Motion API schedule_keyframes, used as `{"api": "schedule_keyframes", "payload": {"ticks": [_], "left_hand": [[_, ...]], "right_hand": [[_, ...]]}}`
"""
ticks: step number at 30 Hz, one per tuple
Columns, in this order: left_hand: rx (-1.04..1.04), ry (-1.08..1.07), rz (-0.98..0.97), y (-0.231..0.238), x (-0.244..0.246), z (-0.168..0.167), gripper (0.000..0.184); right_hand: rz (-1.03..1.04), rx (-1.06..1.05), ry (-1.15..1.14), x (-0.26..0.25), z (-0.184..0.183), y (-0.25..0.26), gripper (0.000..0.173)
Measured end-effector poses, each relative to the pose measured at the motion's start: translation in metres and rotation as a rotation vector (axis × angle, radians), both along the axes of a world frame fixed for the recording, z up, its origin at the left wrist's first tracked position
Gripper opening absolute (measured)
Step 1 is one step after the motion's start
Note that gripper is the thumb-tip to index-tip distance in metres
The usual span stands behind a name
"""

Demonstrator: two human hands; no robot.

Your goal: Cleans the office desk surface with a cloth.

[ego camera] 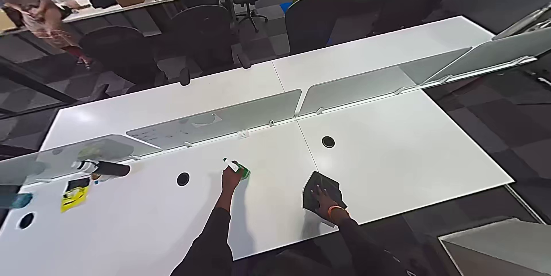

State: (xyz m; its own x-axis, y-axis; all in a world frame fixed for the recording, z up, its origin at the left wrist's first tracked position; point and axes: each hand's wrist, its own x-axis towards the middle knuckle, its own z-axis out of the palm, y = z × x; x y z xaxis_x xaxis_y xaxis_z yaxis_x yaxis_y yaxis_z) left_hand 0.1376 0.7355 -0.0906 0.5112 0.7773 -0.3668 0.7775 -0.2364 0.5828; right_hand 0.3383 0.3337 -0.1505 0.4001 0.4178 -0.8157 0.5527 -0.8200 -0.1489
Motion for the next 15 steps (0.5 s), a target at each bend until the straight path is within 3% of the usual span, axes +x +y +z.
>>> {"api": "schedule_keyframes", "payload": {"ticks": [7, 15], "left_hand": [[-0.126, -0.452, 0.025, -0.112, -0.103, -0.009, 0.052], [-0.17, -0.522, 0.135, -0.222, -0.151, -0.014, 0.061]], "right_hand": [[0.017, 0.071, -0.084, -0.011, 0.002, -0.013, 0.086], [0.102, 0.187, -0.125, -0.029, 0.006, -0.057, 0.074]]}}
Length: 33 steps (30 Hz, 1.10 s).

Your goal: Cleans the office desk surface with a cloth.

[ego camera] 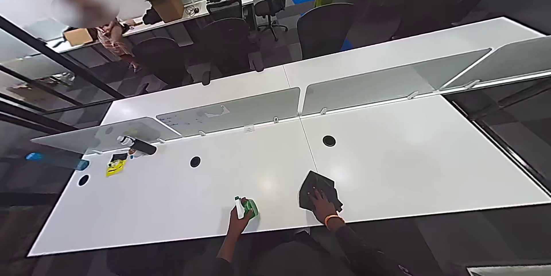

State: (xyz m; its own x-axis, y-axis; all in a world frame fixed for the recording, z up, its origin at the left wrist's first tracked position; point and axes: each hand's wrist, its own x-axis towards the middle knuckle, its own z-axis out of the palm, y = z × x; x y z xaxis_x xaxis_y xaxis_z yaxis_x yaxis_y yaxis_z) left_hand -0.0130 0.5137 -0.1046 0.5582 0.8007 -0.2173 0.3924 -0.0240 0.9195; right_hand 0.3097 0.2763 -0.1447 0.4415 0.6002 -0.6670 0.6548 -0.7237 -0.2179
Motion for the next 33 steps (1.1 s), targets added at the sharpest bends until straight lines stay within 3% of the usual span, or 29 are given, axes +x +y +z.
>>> {"api": "schedule_keyframes", "payload": {"ticks": [4, 6, 11, 19, 23, 28, 33], "left_hand": [[0.023, -0.037, 0.08, -0.035, -0.003, -0.009, 0.093], [0.05, -0.06, 0.096, -0.047, 0.003, -0.005, 0.098], [0.077, -0.029, 0.103, -0.064, 0.031, 0.024, 0.075], [0.072, -0.191, -0.032, -0.064, 0.055, 0.055, 0.063], [0.011, -0.231, -0.068, -0.067, 0.051, 0.077, 0.032], [-0.051, -0.233, -0.095, -0.078, 0.042, 0.099, 0.043], [-0.08, -0.276, -0.144, -0.088, 0.034, 0.09, 0.036]], "right_hand": [[0.098, 0.012, 0.016, 0.0, -0.004, -0.034, 0.072], [0.121, 0.029, 0.014, 0.002, -0.008, -0.05, 0.073], [0.085, 0.019, -0.006, 0.003, 0.0, -0.081, 0.072], [-0.02, -0.026, -0.016, 0.014, 0.0, -0.106, 0.071], [-0.062, -0.009, -0.01, 0.013, -0.001, -0.104, 0.065], [-0.082, -0.004, -0.018, 0.01, 0.0, -0.106, 0.065], [-0.125, 0.128, -0.044, 0.016, -0.001, -0.118, 0.06]]}}
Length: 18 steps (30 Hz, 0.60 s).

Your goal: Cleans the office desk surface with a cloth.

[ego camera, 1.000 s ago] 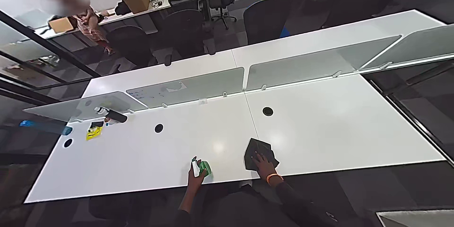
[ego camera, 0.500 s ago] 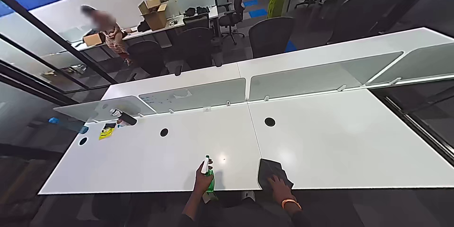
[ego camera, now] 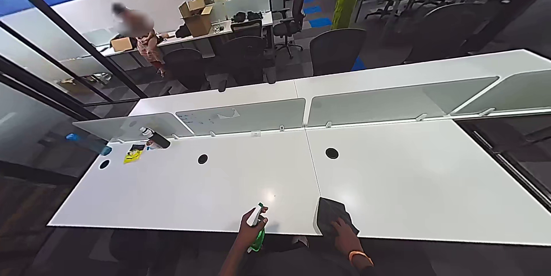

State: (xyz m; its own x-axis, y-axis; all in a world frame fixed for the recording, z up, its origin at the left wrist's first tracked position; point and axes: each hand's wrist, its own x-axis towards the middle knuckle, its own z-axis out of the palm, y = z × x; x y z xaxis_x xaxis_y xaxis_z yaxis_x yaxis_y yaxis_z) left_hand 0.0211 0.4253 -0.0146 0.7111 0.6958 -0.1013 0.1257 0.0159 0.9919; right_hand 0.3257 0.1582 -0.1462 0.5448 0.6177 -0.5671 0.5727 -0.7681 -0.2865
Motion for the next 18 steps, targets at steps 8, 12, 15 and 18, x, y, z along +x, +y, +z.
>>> {"api": "schedule_keyframes", "payload": {"ticks": [8, 12, 15, 18], "left_hand": [[0.131, 0.104, -0.062, -0.002, -0.022, -0.005, 0.024], [0.077, 0.189, -0.003, 0.0, -0.042, -0.006, 0.023], [0.142, 0.397, 0.023, 0.001, -0.059, -0.007, 0.024], [0.308, 0.586, -0.002, 0.003, -0.075, -0.008, 0.029]], "right_hand": [[-0.195, 0.179, -0.114, 0.003, 0.001, -0.043, 0.051], [-0.254, 0.164, -0.115, 0.01, -0.003, -0.053, 0.051], [-0.241, 0.131, -0.111, 0.013, 0.0, -0.054, 0.051], [-0.247, 0.118, -0.096, 0.014, 0.003, -0.051, 0.05]]}}
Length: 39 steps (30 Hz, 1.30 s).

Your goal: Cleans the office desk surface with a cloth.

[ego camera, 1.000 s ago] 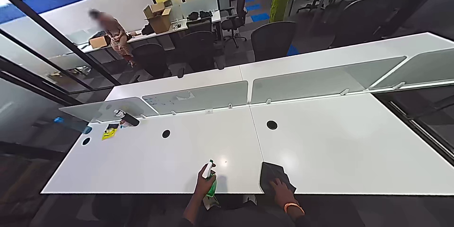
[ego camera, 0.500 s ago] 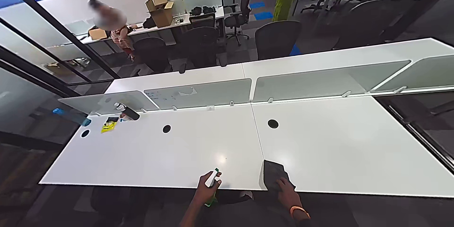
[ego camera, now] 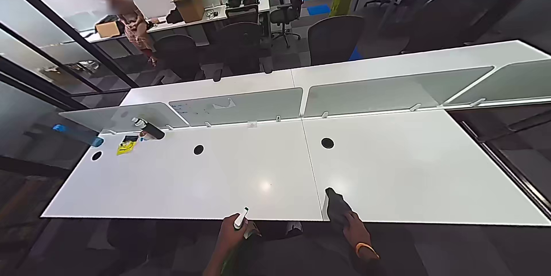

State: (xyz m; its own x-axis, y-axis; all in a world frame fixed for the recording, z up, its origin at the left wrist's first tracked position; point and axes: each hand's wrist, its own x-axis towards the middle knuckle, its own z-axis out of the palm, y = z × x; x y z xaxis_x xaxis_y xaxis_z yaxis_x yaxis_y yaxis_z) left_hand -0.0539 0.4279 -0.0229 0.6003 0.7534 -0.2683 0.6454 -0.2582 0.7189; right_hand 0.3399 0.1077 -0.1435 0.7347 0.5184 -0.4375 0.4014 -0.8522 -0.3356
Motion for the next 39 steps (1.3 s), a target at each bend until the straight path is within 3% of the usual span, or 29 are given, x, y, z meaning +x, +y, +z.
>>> {"api": "schedule_keyframes", "payload": {"ticks": [5, 10, 15, 20, 25, 33, 39], "left_hand": [[0.066, 0.094, -0.037, -0.007, -0.022, -0.002, 0.033], [-0.025, -0.088, 0.366, -0.01, -0.037, 0.01, 0.028], [0.076, -0.416, 0.695, 0.007, -0.054, 0.024, 0.025], [0.167, -0.239, 0.809, 0.02, -0.074, 0.035, 0.024], [0.147, -0.14, 0.771, 0.013, -0.08, 0.029, 0.026], [0.015, -0.177, 0.358, -0.006, -0.054, 0.0, 0.031], [0.03, -0.191, 0.313, 0.006, -0.038, -0.008, 0.045]], "right_hand": [[-0.005, 0.029, 0.012, 0.0, -0.003, 0.002, 0.05], [0.013, 0.027, -0.008, 0.0, -0.006, 0.001, 0.05], [0.019, 0.007, 0.011, 0.001, -0.004, 0.001, 0.05], [0.026, 0.007, 0.007, 0.001, -0.002, 0.003, 0.05], [0.039, 0.053, -0.005, -0.001, -0.001, 0.003, 0.05], [-0.015, 0.203, -0.034, 0.003, 0.011, 0.014, 0.048], [-0.091, 0.393, -0.137, 0.037, 0.029, 0.03, 0.044]]}}
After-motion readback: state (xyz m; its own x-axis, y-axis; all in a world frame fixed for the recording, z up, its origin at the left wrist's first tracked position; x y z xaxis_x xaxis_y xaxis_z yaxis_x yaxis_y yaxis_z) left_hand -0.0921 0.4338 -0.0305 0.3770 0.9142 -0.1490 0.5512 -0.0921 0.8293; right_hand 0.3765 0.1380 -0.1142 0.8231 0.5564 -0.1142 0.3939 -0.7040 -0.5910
